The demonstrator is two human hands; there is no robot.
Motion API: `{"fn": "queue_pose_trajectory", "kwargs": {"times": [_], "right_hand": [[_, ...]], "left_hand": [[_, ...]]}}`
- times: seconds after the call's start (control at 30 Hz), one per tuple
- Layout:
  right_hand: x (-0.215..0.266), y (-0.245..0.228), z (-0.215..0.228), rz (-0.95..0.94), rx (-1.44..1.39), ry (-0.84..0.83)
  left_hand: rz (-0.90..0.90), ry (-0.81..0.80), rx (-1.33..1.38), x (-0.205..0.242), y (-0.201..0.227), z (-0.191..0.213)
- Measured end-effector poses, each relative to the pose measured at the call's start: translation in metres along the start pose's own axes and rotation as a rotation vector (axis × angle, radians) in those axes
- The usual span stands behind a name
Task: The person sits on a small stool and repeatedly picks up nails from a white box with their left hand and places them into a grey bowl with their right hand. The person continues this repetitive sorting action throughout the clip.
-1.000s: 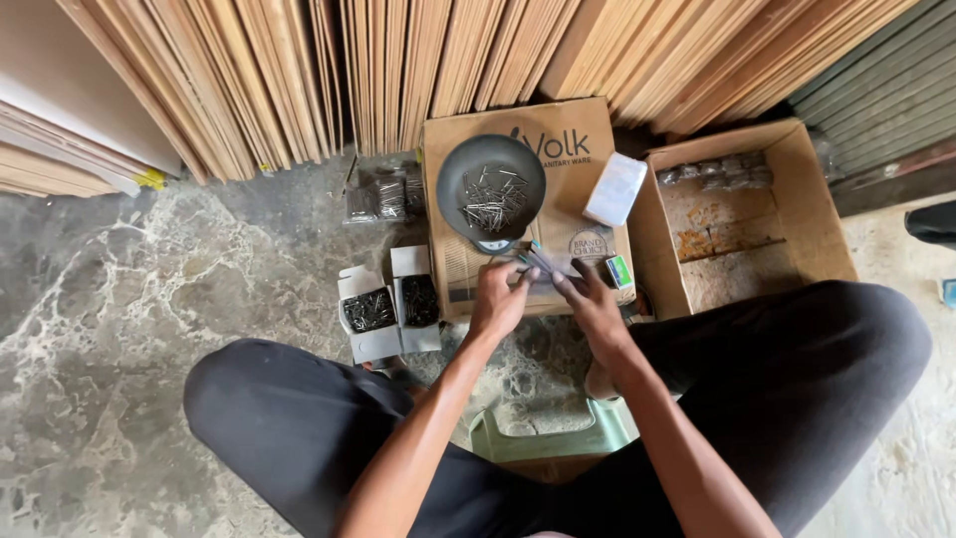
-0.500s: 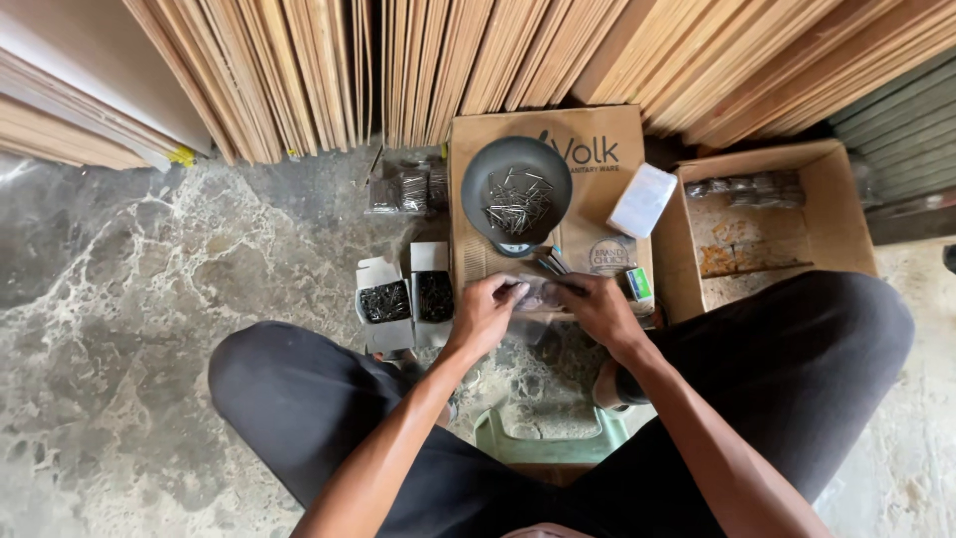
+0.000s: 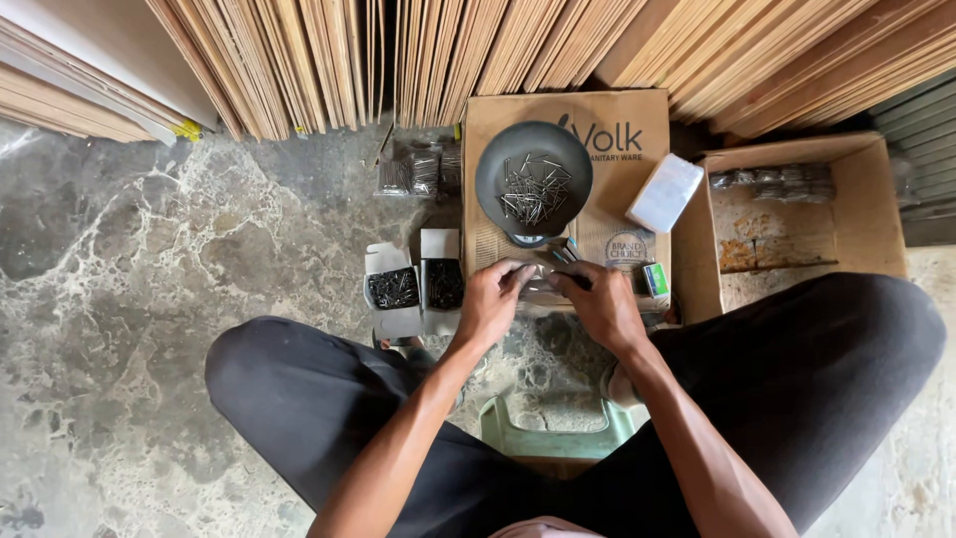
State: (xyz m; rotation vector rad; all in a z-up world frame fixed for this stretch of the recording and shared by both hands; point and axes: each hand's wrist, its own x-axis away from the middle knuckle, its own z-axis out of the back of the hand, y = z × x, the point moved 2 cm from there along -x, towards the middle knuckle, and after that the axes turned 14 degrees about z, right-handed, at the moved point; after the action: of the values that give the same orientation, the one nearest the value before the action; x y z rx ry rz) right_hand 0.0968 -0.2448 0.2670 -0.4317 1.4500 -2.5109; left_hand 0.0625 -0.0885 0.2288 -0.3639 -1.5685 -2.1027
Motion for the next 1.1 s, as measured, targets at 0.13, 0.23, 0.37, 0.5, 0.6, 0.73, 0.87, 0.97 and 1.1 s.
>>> {"fn": "queue_pose_trajectory", "kwargs": {"times": [0.13, 0.23, 0.37, 0.5, 0.6, 0.73, 0.87, 0.97, 1.1], "right_hand": [[-0.001, 0.015, -0.004, -0.020, 0.044, -0.006], [-0.004, 0.007, 0.001, 0.006, 0.039, -0.027], [-0.006, -0.015, 0.005, 0.040, -0.009, -0.081], [-0.003, -0.025, 0.003, 0.030, 0.071, -0.134], [0.001, -0.031, 0.002, 0.090, 0.020, -0.136], [0.002, -0.022, 0.001, 0.060, 0.026, -0.131], [0.005, -0.014, 0.001, 0.048, 0.031, -0.153], [0.008, -0.026, 0.004, 0.080, -0.028, -0.176], [0.011, -0.005, 0.001, 0.114, -0.072, -0.170]], "left_hand": [[-0.049, 0.076, -0.040, 0.007, 0.004, 0.000], [-0.058, 0.089, -0.018, 0.011, 0.008, 0.002], [-0.072, 0.087, 0.049, 0.012, 0.007, 0.003], [-0.119, 0.107, 0.007, -0.005, -0.004, -0.001], [-0.100, 0.083, 0.029, -0.003, -0.011, -0.002], [-0.053, 0.044, 0.079, 0.001, -0.017, -0.002], [-0.031, 0.007, 0.082, 0.011, -0.011, 0.000], [-0.041, 0.022, 0.021, 0.009, -0.014, 0.000], [-0.104, -0.016, 0.001, 0.000, -0.030, -0.004]]}}
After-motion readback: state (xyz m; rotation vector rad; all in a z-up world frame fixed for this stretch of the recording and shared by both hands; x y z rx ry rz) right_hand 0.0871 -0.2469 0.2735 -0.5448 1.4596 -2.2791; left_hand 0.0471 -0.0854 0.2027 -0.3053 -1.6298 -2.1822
